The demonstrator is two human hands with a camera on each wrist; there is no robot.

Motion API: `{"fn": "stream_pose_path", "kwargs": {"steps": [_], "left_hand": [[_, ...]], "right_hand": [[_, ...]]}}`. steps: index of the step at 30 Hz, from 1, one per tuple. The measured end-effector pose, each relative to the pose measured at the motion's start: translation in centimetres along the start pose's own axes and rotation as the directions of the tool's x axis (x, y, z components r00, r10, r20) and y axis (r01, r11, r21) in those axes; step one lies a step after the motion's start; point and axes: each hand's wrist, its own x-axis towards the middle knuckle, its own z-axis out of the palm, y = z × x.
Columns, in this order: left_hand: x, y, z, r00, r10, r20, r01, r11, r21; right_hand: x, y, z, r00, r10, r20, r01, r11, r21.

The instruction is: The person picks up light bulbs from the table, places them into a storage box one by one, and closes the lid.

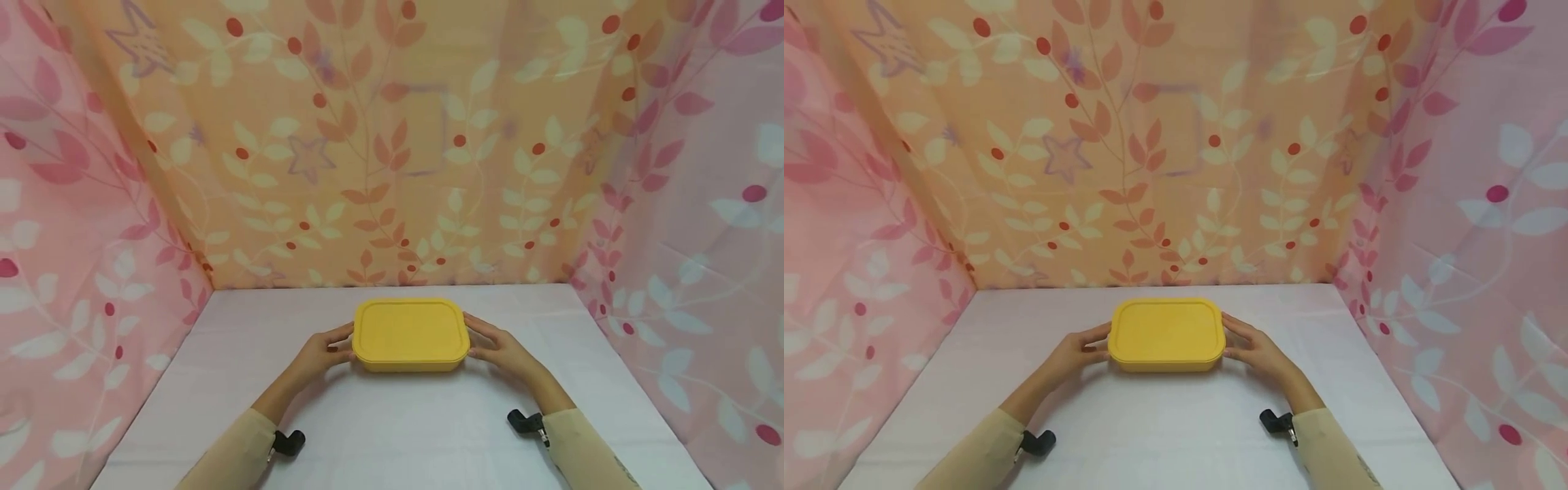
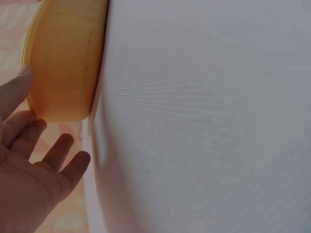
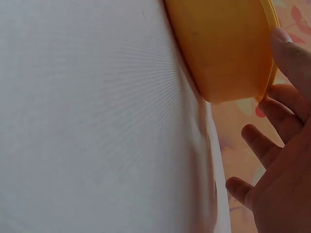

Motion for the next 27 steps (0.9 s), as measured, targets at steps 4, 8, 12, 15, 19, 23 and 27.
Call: {"fn": "stream_pose_path", "kwargs": {"steps": [4, 8, 12, 15, 19, 23, 27], "left_hand": [[0.0, 0.0, 0.3, 1.0, 0.004, 0.005, -0.004, 1.0, -0.011], [-0.2, 0.3, 0.3, 1.0, -0.006, -0.028, 0.006, 1.0, 0.009], [-0.9, 0.4, 0.5, 0.999, -0.019, -0.046, 0.02, 1.0, 0.022], [-1.3, 0.2, 0.6, 0.999, -0.016, -0.05, 0.018, 0.999, 0.041], [-1.9, 0.3, 0.4, 0.998, -0.019, -0.052, 0.023, 0.997, 0.069], [-2.5, 0.6, 0.2, 0.999, -0.018, -0.034, 0.021, 0.996, 0.091], [-3.1, 0.8, 0.1, 1.0, -0.002, -0.012, 0.003, 0.992, 0.123]], "right_hand": [[-0.4, -0.2, -0.3, 1.0, -0.006, -0.001, 0.006, 1.0, -0.028], [-0.4, -0.8, -0.4, 1.0, -0.012, -0.025, 0.01, 0.997, -0.074], [-0.9, -1.3, -0.2, 0.998, -0.024, -0.053, 0.017, 0.992, -0.124], [-1.2, -1.3, -0.1, 0.997, -0.041, -0.058, 0.031, 0.987, -0.16], [-1.6, -1.3, 0.0, 0.994, -0.095, -0.052, 0.08, 0.968, -0.237], [-2.3, -1.4, 0.0, 0.984, -0.171, -0.052, 0.146, 0.938, -0.315], [-3.1, -1.5, 0.2, 0.976, -0.208, -0.06, 0.174, 0.918, -0.358]]}}
